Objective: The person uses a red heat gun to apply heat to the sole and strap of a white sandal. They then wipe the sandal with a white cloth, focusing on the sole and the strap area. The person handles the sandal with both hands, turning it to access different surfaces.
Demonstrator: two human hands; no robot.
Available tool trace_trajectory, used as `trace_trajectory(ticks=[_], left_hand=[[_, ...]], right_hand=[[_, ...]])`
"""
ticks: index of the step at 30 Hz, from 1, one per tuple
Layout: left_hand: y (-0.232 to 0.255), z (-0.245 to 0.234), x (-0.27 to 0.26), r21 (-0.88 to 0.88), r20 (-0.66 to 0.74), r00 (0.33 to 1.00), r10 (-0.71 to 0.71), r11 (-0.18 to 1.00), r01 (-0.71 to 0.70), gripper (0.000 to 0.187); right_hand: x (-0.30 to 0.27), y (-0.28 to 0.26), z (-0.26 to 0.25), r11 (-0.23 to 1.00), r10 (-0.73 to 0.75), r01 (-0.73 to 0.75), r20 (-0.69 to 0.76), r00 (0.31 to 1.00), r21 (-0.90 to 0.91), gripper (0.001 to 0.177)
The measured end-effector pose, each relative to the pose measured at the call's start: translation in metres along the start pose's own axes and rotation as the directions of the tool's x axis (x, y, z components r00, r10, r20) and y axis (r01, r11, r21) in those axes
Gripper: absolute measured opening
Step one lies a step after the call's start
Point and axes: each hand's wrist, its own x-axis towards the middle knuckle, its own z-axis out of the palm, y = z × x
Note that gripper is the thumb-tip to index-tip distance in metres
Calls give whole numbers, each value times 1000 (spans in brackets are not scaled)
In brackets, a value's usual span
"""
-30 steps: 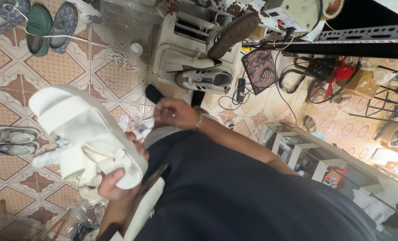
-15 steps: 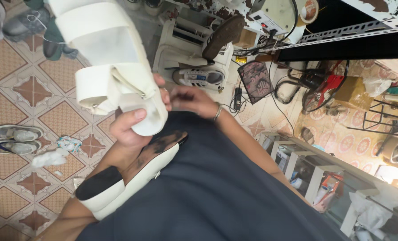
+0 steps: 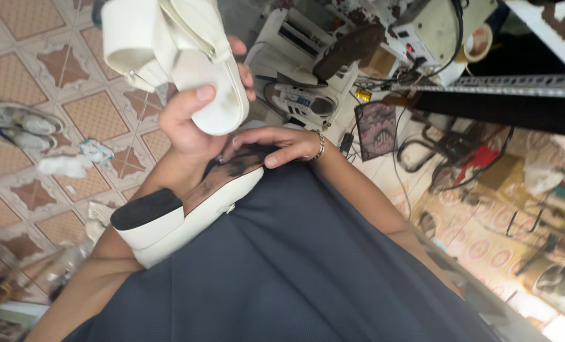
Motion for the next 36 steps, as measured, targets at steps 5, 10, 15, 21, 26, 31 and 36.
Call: trace_trajectory(ticks=[5,10,15,21,26,31,36], left_hand=[[-3,4,-7,28,-70,990,126,992,-124,70],[-19,-2,-10,55,-159,971,179,984,-172,70],[-31,-22,-8,79,-270,942,199,980,-184,64],[-42,-91,-28,69,-462,875,141,990,-123,54],[-63,-141,-64,-57,-629,777,34,994,-90,46],[-69,-153,-109,214,-692,684,231,970,-111,48],[-66,-164,-144,144,-794,592,141,989,-43,40]], right_hand=[[6,-9,0,997,33,-23,120,992,-80,61],[-4,-7,-7,987,61,-43,110,992,-156,52],[-17,-11,-12,993,78,-74,38,996,-93,49],[-60,0,-45,961,32,-76,-166,986,-266,58],[-98,19,-91,918,42,-195,-403,914,-346,69],[-116,29,-127,837,-93,-285,-635,767,-467,74],[-116,52,-172,453,-346,-582,-735,583,-675,68]])
